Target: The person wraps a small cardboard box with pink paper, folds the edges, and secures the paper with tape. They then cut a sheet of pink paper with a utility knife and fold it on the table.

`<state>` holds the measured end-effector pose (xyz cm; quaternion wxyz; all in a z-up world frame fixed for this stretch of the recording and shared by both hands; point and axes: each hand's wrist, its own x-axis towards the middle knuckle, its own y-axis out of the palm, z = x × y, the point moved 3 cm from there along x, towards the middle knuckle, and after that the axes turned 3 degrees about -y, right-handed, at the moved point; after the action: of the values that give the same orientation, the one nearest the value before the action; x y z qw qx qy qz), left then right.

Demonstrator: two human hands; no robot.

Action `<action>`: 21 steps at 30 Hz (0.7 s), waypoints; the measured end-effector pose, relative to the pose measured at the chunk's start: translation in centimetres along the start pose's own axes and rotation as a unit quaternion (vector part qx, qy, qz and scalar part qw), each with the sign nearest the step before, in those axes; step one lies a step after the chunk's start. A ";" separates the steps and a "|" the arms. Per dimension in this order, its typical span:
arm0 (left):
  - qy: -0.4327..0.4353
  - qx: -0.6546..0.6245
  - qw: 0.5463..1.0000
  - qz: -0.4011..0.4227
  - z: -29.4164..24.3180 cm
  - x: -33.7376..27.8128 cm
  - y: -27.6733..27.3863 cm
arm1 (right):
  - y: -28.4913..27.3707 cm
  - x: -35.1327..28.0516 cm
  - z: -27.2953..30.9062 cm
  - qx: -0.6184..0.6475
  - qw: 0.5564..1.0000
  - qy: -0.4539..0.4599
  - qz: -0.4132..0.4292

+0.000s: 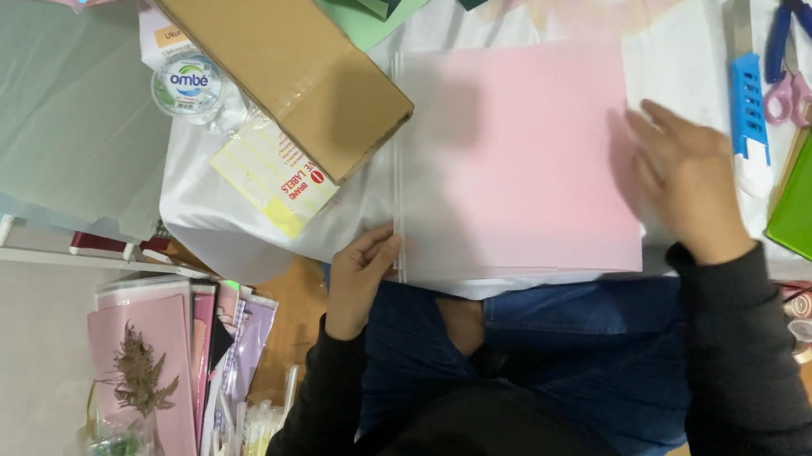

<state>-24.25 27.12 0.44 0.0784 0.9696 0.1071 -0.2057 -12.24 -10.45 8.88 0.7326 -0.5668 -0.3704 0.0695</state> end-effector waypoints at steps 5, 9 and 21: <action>-0.007 0.006 0.999 0.053 0.2 0.5 2.6 | 1.1 -4.1 3.7 -0.008 0.995 0.076 0.067; -0.035 0.025 0.998 0.045 -0.2 0.0 3.3 | 0.0 -6.5 3.7 0.003 0.992 0.108 0.073; -0.010 0.046 0.997 0.067 1.1 0.4 2.3 | -0.5 -2.4 0.8 0.144 0.975 0.134 0.100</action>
<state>-23.78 24.76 -0.51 0.0482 0.9751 0.0314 -0.2142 -14.62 -11.22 8.26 0.8388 -0.4938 -0.1961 0.1184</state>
